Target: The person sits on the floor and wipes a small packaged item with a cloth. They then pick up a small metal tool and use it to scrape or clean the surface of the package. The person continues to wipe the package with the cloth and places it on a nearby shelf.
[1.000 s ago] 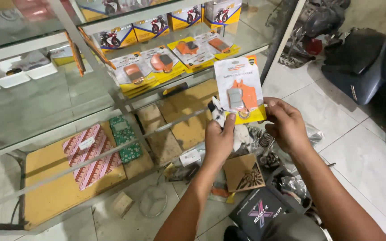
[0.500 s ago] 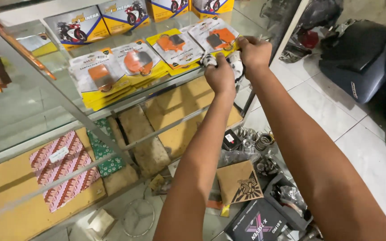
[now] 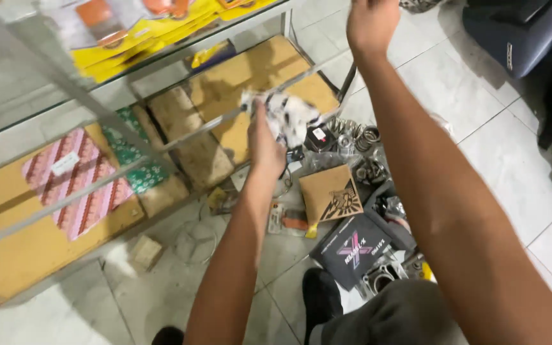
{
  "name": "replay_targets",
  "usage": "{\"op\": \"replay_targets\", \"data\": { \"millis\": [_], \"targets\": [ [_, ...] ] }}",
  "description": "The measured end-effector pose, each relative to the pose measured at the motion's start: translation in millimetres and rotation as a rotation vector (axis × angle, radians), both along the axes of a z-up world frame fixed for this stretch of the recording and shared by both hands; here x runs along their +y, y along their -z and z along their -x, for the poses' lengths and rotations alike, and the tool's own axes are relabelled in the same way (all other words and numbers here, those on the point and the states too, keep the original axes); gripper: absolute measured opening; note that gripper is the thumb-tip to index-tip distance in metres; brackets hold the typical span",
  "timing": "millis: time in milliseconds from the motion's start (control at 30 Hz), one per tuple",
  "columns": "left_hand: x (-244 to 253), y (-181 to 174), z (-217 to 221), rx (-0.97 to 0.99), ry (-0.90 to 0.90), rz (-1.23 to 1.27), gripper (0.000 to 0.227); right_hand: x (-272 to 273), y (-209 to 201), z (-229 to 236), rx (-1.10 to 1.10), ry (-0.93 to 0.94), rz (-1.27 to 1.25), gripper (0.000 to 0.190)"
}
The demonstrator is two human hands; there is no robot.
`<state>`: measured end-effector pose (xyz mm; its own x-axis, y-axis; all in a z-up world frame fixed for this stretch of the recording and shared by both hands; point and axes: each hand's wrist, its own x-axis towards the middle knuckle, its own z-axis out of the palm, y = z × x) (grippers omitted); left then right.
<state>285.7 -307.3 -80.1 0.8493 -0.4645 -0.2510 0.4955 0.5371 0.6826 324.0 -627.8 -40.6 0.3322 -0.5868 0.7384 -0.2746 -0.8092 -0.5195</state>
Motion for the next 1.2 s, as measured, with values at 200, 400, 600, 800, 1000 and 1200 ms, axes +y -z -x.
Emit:
{"op": "replay_targets", "data": {
  "millis": [200, 400, 600, 800, 1000, 1200],
  "targets": [
    [152, 90, 71, 0.286, 0.061, 0.342, 0.054, 101, 145, 108, 0.326, -0.149, -0.674, 0.036],
    [252, 139, 149, 0.643, -0.228, 0.0, 0.062, 262, 281, 176, 1.278, -0.419, -0.375, 0.045],
    [296, 179, 190, 0.753, -0.259, -0.104, 0.065, 322, 286, 213, 1.648, -0.52, -0.107, 0.111],
    [289, 196, 191, 0.715, -0.269, -0.056, 0.066, 320, 284, 200, 1.498, -0.348, -0.271, 0.111],
    [284, 232, 200, 0.734, -0.269, -0.022, 0.061, 325, 258, 195, 1.566, -0.315, -0.322, 0.112],
    [290, 237, 201, 0.795, -0.32, -0.08, 0.058, 332, 264, 195, 1.573, -0.351, -0.302, 0.128]
  ]
}}
